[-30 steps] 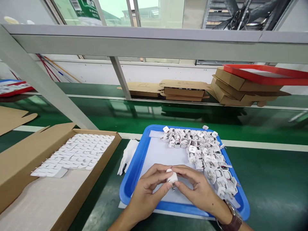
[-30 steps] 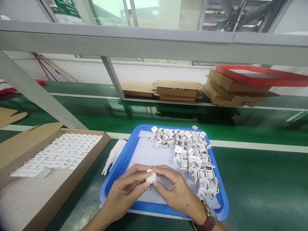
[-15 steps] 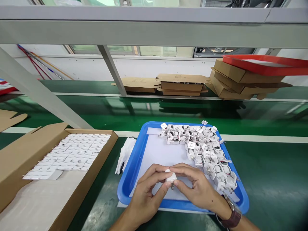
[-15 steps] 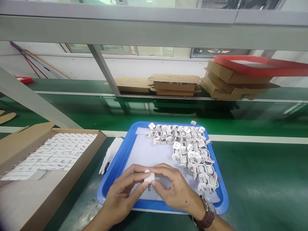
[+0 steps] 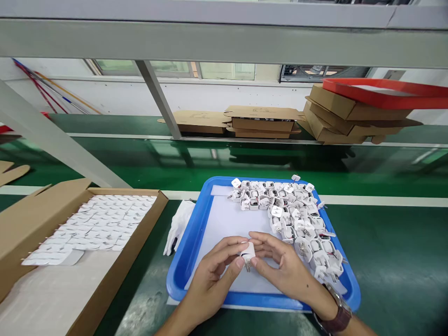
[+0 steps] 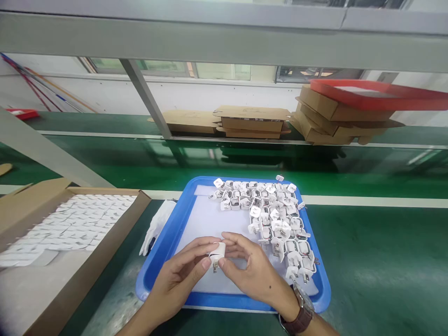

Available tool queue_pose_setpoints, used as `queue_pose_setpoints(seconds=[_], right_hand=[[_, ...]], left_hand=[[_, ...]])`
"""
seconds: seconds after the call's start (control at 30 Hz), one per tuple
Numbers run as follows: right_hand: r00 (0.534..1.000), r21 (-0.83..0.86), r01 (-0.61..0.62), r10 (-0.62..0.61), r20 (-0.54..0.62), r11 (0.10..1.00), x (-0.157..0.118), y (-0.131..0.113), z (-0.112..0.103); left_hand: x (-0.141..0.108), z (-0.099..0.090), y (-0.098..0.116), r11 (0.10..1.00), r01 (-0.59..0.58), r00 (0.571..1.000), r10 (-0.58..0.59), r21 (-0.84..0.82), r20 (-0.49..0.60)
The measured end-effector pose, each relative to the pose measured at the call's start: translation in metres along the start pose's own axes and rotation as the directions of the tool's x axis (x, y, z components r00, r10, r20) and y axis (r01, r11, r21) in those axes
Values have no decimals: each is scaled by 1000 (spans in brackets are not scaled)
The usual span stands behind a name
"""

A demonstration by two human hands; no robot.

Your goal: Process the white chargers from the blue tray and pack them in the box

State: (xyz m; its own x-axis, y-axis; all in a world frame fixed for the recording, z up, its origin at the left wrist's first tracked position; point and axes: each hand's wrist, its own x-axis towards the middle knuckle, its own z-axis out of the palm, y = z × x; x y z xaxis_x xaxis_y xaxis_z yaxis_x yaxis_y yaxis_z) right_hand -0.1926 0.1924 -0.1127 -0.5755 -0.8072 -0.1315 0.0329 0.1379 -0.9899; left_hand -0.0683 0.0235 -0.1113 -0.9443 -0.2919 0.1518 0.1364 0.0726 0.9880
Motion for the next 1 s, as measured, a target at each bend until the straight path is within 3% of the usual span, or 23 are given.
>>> queue_pose_setpoints(seconds=[0.27, 0.47, 0.77, 1.0], right_hand=[[999, 12, 2, -2, 45, 1000, -3, -3, 0], [998, -82, 63, -62, 23, 995, -4, -3, 1], [994, 18, 51, -53, 99, 999, -5, -4, 1], [995, 4, 97, -97, 30, 995, -3, -7, -1]], left_hand=[[-2, 2, -4, 996, -63, 998, 65, 59, -27], [-4, 8, -7, 990, -129, 990, 132, 63, -56], [-4, 7, -6, 996, -89, 987, 91, 15, -133], [-4, 13, -10, 994, -97, 992, 93, -45, -87]])
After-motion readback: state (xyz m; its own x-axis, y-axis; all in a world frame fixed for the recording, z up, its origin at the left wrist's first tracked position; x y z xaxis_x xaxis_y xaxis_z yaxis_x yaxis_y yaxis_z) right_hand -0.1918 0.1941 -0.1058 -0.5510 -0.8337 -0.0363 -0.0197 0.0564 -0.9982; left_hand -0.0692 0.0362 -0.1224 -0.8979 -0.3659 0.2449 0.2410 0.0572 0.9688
